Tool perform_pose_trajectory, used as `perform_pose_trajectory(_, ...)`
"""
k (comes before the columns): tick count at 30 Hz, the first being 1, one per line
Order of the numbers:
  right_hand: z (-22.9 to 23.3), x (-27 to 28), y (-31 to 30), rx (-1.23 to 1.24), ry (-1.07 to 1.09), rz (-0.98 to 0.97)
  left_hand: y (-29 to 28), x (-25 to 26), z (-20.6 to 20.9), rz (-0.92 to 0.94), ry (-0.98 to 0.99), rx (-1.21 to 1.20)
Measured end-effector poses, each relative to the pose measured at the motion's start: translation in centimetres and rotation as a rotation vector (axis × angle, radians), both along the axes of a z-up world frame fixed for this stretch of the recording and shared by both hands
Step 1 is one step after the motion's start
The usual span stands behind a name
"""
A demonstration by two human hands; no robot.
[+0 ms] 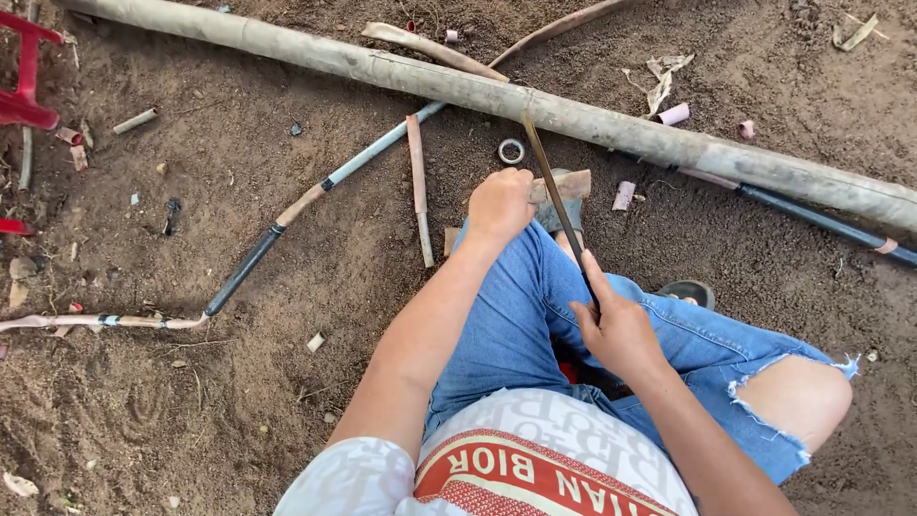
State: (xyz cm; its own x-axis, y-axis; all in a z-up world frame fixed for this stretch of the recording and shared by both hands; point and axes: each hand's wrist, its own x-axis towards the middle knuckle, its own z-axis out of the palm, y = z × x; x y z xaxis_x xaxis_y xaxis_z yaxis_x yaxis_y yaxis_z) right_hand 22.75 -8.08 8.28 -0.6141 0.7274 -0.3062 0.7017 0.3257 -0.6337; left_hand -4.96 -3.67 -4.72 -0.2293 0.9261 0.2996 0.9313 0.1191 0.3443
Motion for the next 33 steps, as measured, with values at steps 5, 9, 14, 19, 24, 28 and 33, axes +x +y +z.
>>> perform_pose_trajectory(5,-0.3,0.5,-0.2,0.001,-0.032,-0.002,0.1,0.3,0.1,0.025,-0.013,-0.017)
perform_pose_trajectory(9,-2.6,-0.6,1.4,0.073,-0.051,0.052,0.3,0.4,0.1,-0.008,0.039,-0.007)
perform_pose_trajectory(14,2.3,-1.6,0.4,-0.005,-0.038,0.054,-0.2,0.5,1.2,0.043,-0.052,-0.114)
perform_pose_trajectory(19,0.8,-0.8,0.0,-0.025,-0.248,0.036,-0.8,2.1,3.5,0.110,-0.112,-0.022)
perform_pose_trajectory(24,-0.1,-2.9,1.6,0.124,-0.158,0.027,-0.9,2.3,4.0,0.137,-0.167,-0.031)
perform_pose_trajectory(28,-3.4,0.2,0.4,0.137,-0.196,0.096,-0.6,2.2,3.2,0.209,-0.245,-0.109)
perform_pose_trajectory(33,-9.3,2.9,1.7,0.394,-0.006,0.023,0.2,2.2,1.5,0.020,-0.292,0.029)
